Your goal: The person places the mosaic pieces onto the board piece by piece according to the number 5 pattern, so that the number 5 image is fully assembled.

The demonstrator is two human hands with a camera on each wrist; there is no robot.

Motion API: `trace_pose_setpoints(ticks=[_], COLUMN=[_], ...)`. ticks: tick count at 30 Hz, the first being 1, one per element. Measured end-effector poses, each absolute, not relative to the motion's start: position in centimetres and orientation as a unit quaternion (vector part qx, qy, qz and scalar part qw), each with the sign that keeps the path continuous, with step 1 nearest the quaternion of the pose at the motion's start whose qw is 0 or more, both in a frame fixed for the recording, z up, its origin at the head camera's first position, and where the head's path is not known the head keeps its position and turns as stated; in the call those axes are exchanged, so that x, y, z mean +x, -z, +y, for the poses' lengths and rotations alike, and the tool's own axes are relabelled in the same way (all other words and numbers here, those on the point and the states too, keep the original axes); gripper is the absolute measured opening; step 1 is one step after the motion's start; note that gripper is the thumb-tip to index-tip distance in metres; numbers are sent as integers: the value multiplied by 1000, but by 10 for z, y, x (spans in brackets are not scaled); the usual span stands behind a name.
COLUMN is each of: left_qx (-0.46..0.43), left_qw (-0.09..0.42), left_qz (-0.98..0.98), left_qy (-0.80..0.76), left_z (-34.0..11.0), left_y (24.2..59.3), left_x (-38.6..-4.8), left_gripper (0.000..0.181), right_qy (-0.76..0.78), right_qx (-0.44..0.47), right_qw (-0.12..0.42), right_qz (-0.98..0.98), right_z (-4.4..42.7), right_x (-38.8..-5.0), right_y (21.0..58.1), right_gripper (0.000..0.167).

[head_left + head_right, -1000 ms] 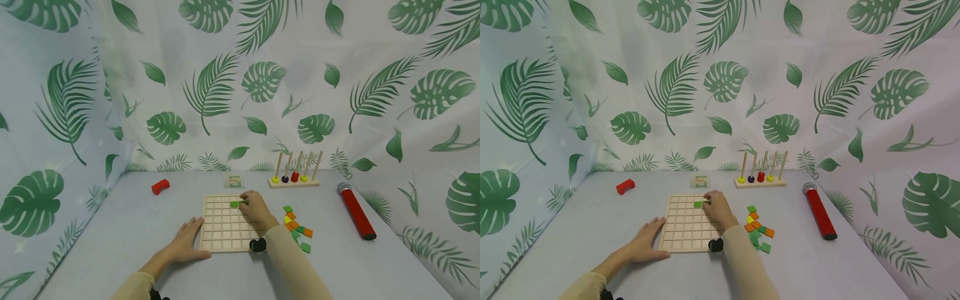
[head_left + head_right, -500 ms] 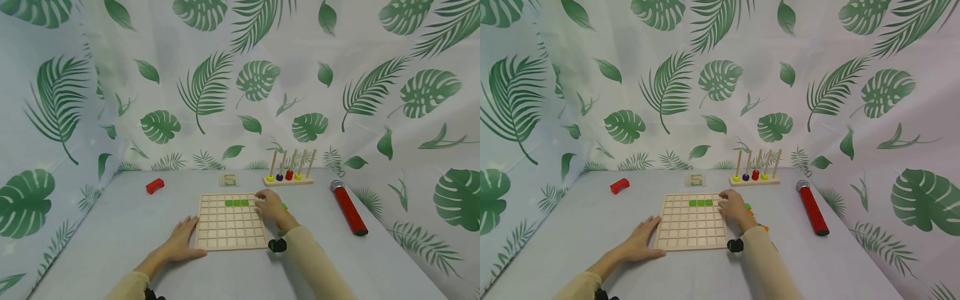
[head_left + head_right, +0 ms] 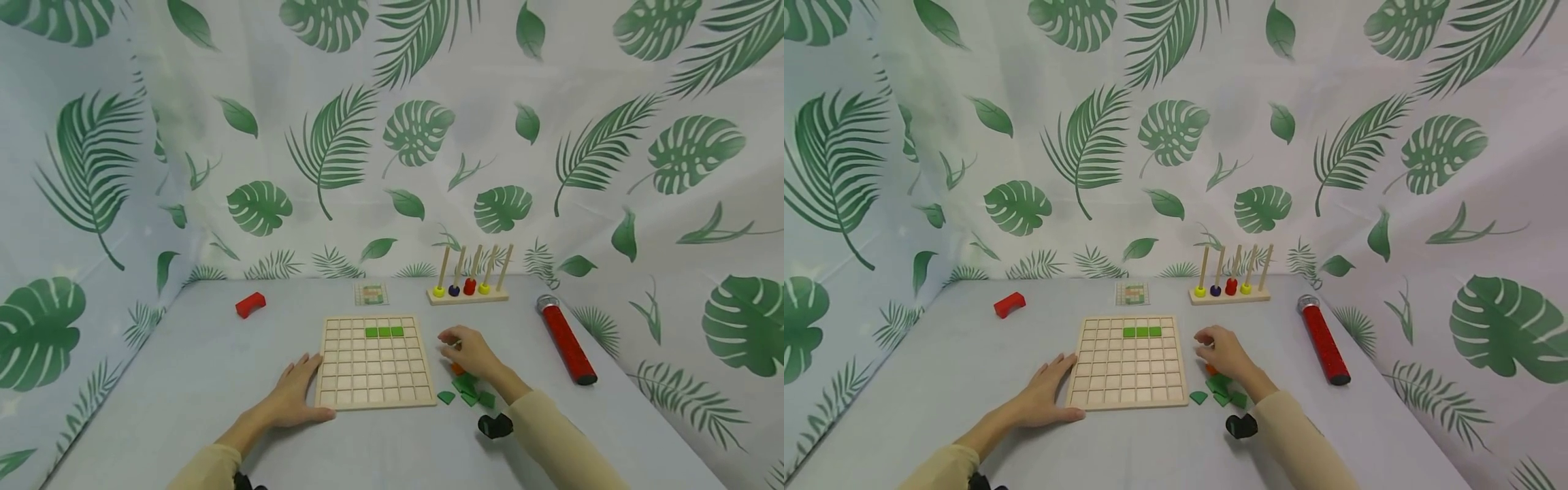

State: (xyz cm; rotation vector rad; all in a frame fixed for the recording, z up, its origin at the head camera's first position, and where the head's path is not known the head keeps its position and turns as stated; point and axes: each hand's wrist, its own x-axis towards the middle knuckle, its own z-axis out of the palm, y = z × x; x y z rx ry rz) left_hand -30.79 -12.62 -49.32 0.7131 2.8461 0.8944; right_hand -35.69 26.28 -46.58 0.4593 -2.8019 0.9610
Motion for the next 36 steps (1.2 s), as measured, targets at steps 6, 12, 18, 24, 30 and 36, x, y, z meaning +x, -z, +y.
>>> trace_pose_setpoints(ticks=[6,12,18,24,30,36], left_qx=[239,234,236,235,235,231], left_qw=[34,44,40,32,34,37], left_qz=[926,927,926,928,927,929], left_qy=[-290,-291,-293,-289,-291,-287], left_z=[-126,-126,-126,-127,-127,-127], left_y=[494,495,493,493,493,494], left_x=[-307,-306,-306,-306,-306,-307], left_gripper=[109,110,109,108,109,109], right_qy=[-299,-258,-236,-227,-225,-200], right_qx=[193,265,282,294,327,274], right_qw=[64,58,26,15,25,42], right_qz=[-932,-927,-929,-928,-918,-940], right_z=[272,272,267,267,271,271], right_x=[-337,-314,-295,-289,-290,-291], right_y=[473,478,475,472,472,477], right_gripper=[20,19,20,12,20,19])
